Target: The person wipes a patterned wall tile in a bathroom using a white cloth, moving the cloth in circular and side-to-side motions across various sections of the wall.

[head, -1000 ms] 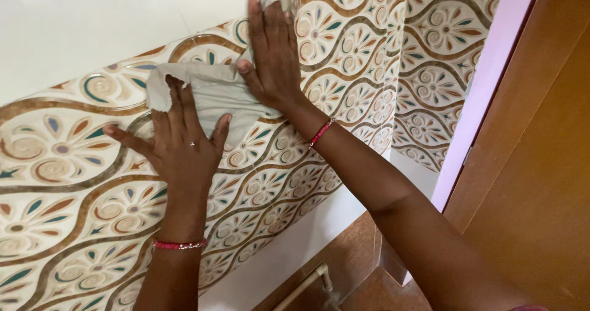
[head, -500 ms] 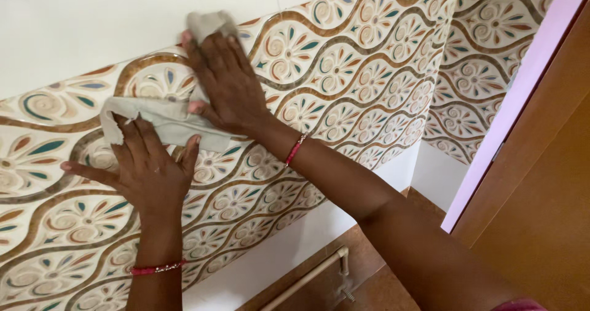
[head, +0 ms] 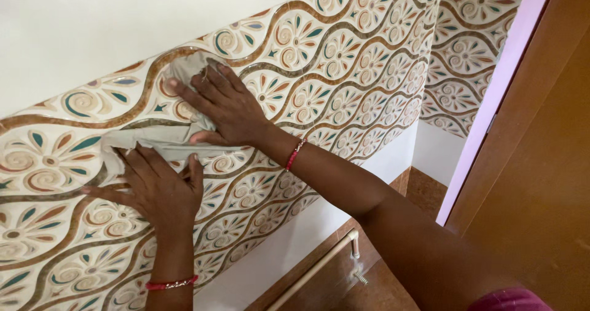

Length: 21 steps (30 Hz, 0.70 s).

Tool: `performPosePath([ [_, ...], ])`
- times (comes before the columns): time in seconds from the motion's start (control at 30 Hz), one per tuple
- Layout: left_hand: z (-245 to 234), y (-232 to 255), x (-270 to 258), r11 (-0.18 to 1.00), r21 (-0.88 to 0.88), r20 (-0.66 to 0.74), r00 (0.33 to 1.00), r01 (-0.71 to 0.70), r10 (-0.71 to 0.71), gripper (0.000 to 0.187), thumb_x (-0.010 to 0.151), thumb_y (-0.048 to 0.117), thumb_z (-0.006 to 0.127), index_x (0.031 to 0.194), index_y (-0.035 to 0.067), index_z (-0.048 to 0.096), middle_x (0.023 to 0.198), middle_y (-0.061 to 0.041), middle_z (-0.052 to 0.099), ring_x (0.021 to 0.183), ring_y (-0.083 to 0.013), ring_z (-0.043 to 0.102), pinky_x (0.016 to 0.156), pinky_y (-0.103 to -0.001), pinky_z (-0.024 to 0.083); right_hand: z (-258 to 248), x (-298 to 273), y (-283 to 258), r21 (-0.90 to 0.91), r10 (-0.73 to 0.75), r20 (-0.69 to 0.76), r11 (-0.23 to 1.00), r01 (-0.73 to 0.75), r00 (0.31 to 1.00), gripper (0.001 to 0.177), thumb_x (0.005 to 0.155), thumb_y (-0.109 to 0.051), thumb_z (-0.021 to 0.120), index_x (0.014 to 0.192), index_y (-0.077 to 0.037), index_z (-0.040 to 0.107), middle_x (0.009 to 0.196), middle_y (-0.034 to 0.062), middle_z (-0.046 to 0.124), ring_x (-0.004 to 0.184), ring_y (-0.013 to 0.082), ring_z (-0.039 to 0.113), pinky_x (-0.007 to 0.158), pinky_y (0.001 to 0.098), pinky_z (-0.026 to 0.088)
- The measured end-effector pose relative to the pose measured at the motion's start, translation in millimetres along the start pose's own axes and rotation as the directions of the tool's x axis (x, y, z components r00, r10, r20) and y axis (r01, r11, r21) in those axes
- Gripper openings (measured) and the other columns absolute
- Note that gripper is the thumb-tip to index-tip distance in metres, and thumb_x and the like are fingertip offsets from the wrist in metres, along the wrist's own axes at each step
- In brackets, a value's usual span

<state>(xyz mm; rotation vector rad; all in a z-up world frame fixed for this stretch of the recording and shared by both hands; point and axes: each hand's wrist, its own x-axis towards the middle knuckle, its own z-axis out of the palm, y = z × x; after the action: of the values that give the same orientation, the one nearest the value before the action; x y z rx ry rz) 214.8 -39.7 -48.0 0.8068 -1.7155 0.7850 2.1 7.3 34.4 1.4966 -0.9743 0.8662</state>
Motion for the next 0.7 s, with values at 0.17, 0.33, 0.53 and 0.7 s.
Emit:
performPosePath([
  [0.17,4.5,28.3,17.2,0.987,-0.16,0.037,0.999,-0.016,0.022,0.089,0.112,0.061,0.052,0.142,-0.023,0.051,0.149,-0.045,0.048,0.129,-0.0526,0.051,0.116,-0.078,0.0,-13.6,-12.2,29.7,-0.06,0.119,0.048,0.991,-0.116,0.992,0.094,0.1,-0.082,0.04,0.164,-0.015,0.027,0.139,0.0164,0.053,0.137,0.0399,0.049,0.129,0.0565,0.027],
  [0.33,16.5,75.1,38.5,0.989,-0.127,0.004,0.997,-0.071,0.072,0.086,0.108,0.062,0.053,0.142,-0.017,0.051,0.145,-0.042,0.046,0.139,-0.0577,0.046,0.127,-0.064,0.013,-23.7,-26.1,68.1,-0.05,0.207,-0.041,0.977,-0.209,0.978,0.093,0.105,-0.076,0.043,0.167,-0.012,0.018,0.148,0.0188,0.05,0.141,0.0376,0.046,0.13,0.0565,0.025],
  [0.53,25.8,124.7,66.9,0.965,-0.164,-0.008,0.979,-0.204,0.205,0.083,0.109,0.06,0.052,0.147,-0.014,0.05,0.147,-0.036,0.05,0.127,-0.051,0.055,0.126,-0.06,0.019,-31.7,-58.3,142.8,-0.138,0.379,-0.061,0.913,-0.384,0.923,0.093,0.105,-0.071,0.044,0.168,-0.01,0.013,0.172,0.0167,0.028,0.161,0.0403,0.026,0.135,0.0561,0.016],
  [0.7,44.9,174.3,94.5,0.935,-0.169,-0.045,0.951,-0.31,0.307,0.084,0.108,0.057,0.053,0.156,-0.011,0.041,0.15,-0.028,0.054,0.112,-0.0407,0.061,0.127,-0.055,0.02,-49.1,-88.2,210.9,-0.122,0.413,-0.139,0.895,-0.43,0.9,0.093,0.108,-0.066,0.048,0.17,-0.009,0.008,0.177,0.0112,0.019,0.162,0.037,0.016,0.134,0.051,0.012],
])
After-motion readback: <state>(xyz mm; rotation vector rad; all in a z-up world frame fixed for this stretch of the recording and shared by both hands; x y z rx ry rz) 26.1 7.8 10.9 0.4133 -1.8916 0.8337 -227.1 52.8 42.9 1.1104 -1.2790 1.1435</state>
